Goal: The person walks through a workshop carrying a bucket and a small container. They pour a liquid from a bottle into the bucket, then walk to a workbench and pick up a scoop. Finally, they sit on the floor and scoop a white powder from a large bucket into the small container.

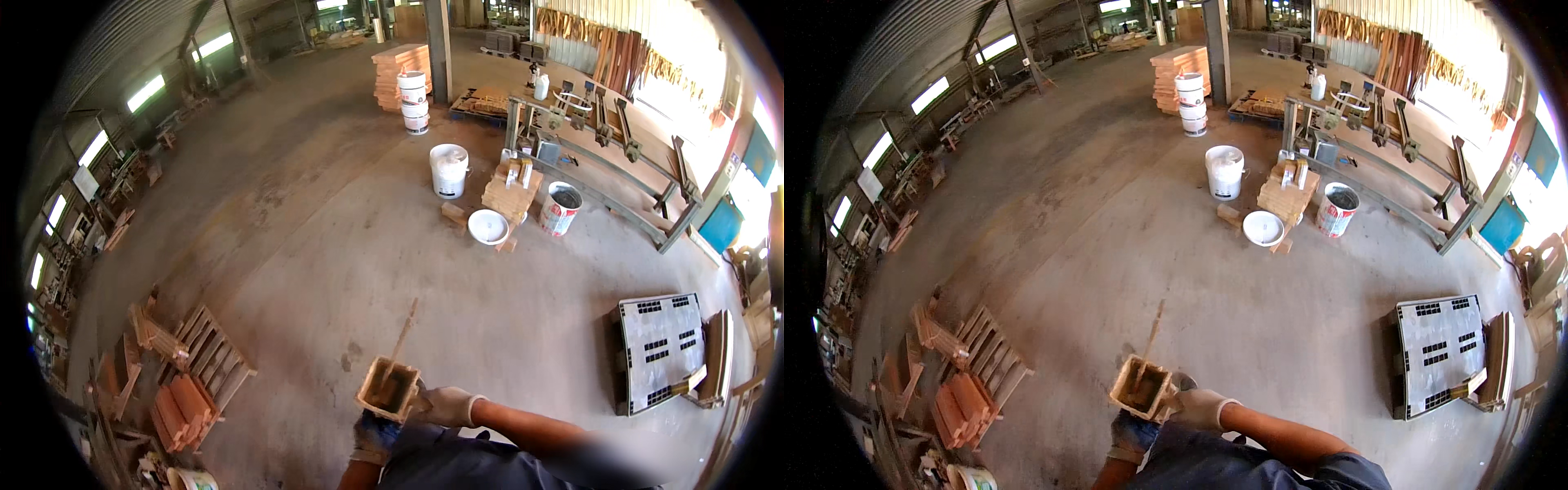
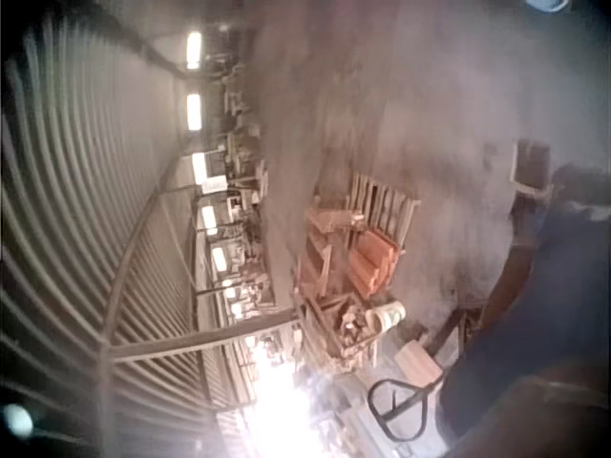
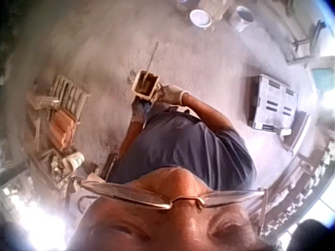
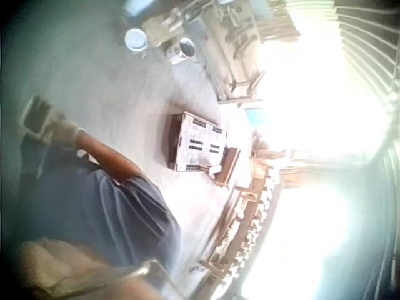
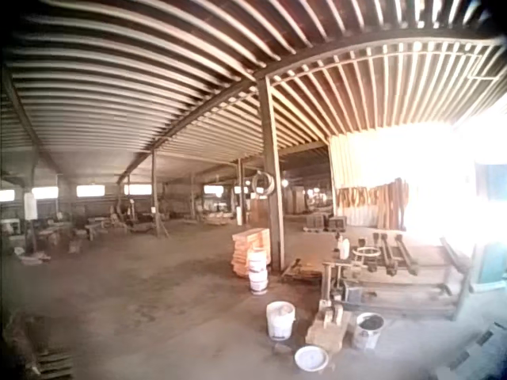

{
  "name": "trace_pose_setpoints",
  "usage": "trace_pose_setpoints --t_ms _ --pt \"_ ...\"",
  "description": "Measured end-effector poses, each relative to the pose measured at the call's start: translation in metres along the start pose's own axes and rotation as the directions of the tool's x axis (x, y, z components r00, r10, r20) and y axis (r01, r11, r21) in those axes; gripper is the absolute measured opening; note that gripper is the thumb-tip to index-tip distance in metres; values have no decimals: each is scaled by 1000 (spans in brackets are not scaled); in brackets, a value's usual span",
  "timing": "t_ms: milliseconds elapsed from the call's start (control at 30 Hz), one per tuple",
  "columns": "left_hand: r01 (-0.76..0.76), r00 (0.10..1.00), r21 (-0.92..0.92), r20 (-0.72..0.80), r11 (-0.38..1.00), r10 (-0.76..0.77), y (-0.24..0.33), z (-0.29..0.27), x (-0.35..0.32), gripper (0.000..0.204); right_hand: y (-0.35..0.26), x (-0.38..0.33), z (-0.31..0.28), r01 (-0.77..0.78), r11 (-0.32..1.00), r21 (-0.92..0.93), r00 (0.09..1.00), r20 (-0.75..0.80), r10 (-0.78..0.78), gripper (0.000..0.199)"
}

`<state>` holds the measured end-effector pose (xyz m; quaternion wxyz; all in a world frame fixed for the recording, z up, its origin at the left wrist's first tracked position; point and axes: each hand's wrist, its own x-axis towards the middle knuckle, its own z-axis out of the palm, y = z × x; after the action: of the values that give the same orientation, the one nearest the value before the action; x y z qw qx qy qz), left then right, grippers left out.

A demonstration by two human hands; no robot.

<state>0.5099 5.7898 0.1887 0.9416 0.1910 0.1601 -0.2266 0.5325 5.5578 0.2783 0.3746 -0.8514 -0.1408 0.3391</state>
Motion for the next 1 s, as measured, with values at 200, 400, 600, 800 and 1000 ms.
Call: trace_pose_setpoints --t_ms 200,400,600,800,1000 --pt "-187 981 793 177 580 75 52 -9 176 47 -13 57 -133 -271 945 183 955 -68 287 44" --pt "270 953 73 120 960 -277 91 69 333 49 40 126 -215 -256 911 323 897 -271 348 47" --pt "292 956 115 -42 949 -289 109 146 461 47 100 217 -322 -166 970 179 936 -281 212 46" --pt "268 963 124 -68 956 -261 161 187 556 48 80 282 -463 -200 957 209 962 -144 232 49" --pt "68 996 645 -7 761 -84 192 217 655 43 94 350 -547 -174 958 230 960 -176 217 49"
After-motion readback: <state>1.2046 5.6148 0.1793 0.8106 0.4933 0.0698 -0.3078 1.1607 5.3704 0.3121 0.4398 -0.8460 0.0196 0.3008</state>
